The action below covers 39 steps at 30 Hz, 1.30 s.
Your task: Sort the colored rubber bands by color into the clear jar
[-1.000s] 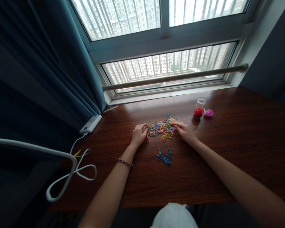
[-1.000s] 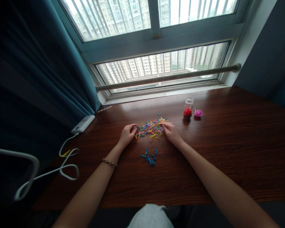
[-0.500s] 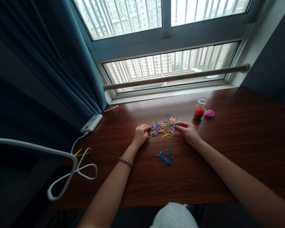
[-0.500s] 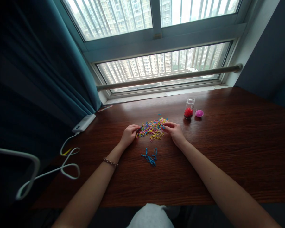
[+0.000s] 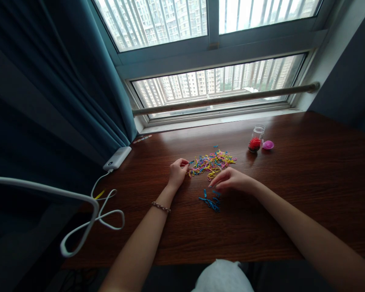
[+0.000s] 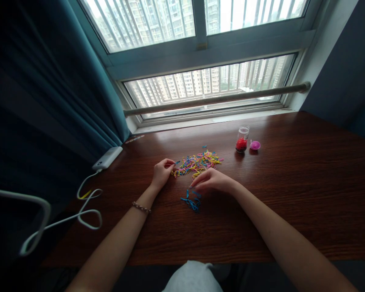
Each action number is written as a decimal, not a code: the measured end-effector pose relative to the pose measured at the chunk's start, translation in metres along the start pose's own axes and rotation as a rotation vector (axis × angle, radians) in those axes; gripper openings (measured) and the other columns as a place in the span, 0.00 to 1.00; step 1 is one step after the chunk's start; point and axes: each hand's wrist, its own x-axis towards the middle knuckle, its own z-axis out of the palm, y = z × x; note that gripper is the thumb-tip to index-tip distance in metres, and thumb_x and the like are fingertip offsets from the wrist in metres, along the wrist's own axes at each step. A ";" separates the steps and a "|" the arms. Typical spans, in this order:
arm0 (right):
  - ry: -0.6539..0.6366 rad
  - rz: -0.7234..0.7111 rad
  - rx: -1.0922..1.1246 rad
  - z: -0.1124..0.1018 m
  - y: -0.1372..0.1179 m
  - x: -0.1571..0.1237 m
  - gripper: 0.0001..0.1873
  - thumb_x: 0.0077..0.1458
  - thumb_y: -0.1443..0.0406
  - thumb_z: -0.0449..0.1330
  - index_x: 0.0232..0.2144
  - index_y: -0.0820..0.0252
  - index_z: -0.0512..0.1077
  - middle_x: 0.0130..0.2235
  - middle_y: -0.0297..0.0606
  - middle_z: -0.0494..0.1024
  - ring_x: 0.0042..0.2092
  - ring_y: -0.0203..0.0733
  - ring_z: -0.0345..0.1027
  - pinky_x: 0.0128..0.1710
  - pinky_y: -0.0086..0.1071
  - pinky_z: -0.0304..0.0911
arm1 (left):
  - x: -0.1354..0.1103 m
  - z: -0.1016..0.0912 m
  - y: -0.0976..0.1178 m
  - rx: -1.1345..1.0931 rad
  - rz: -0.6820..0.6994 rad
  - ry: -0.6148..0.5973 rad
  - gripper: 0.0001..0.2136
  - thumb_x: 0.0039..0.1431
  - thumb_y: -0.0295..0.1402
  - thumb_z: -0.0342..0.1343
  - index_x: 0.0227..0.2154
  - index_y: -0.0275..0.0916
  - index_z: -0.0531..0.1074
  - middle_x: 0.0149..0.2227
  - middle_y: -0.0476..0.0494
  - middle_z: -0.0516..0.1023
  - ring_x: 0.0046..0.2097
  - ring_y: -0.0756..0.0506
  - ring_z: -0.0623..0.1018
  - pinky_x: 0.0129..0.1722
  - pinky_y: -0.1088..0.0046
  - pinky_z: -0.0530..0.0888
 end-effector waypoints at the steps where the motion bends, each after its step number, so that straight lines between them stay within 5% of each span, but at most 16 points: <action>1: -0.071 0.033 -0.065 0.002 -0.001 -0.001 0.18 0.40 0.62 0.65 0.36 0.65 0.75 0.30 0.39 0.77 0.30 0.36 0.71 0.30 0.26 0.67 | 0.000 0.000 0.001 -0.003 -0.008 0.006 0.04 0.49 0.31 0.53 0.26 0.36 0.71 0.28 0.45 0.75 0.31 0.48 0.75 0.34 0.72 0.71; 4: -0.103 0.052 -0.135 0.005 -0.001 0.000 0.20 0.42 0.59 0.63 0.39 0.65 0.74 0.27 0.38 0.77 0.29 0.36 0.71 0.26 0.25 0.66 | 0.000 -0.002 0.002 -0.005 -0.032 0.024 0.05 0.48 0.33 0.55 0.24 0.36 0.70 0.26 0.46 0.75 0.30 0.48 0.75 0.32 0.73 0.71; 13: 0.186 -0.072 -0.113 0.000 0.003 0.005 0.18 0.41 0.57 0.63 0.33 0.65 0.75 0.33 0.41 0.78 0.25 0.35 0.70 0.22 0.25 0.64 | 0.001 -0.001 0.002 -0.119 -0.043 0.019 0.10 0.49 0.39 0.55 0.25 0.37 0.71 0.26 0.47 0.74 0.28 0.49 0.74 0.30 0.75 0.70; 27: 0.237 -0.080 -0.095 -0.001 0.007 0.007 0.16 0.42 0.57 0.62 0.30 0.64 0.74 0.29 0.39 0.77 0.25 0.35 0.69 0.23 0.26 0.64 | 0.003 -0.002 0.004 -0.149 -0.055 0.068 0.09 0.52 0.36 0.51 0.27 0.37 0.70 0.25 0.47 0.74 0.28 0.49 0.73 0.27 0.76 0.68; 39: 0.556 -0.224 0.050 -0.021 0.014 0.008 0.17 0.40 0.56 0.63 0.29 0.64 0.73 0.27 0.37 0.76 0.24 0.33 0.68 0.24 0.26 0.66 | 0.004 -0.003 0.007 -0.432 -0.183 -0.011 0.10 0.48 0.35 0.54 0.33 0.37 0.73 0.23 0.49 0.70 0.25 0.52 0.69 0.23 0.79 0.65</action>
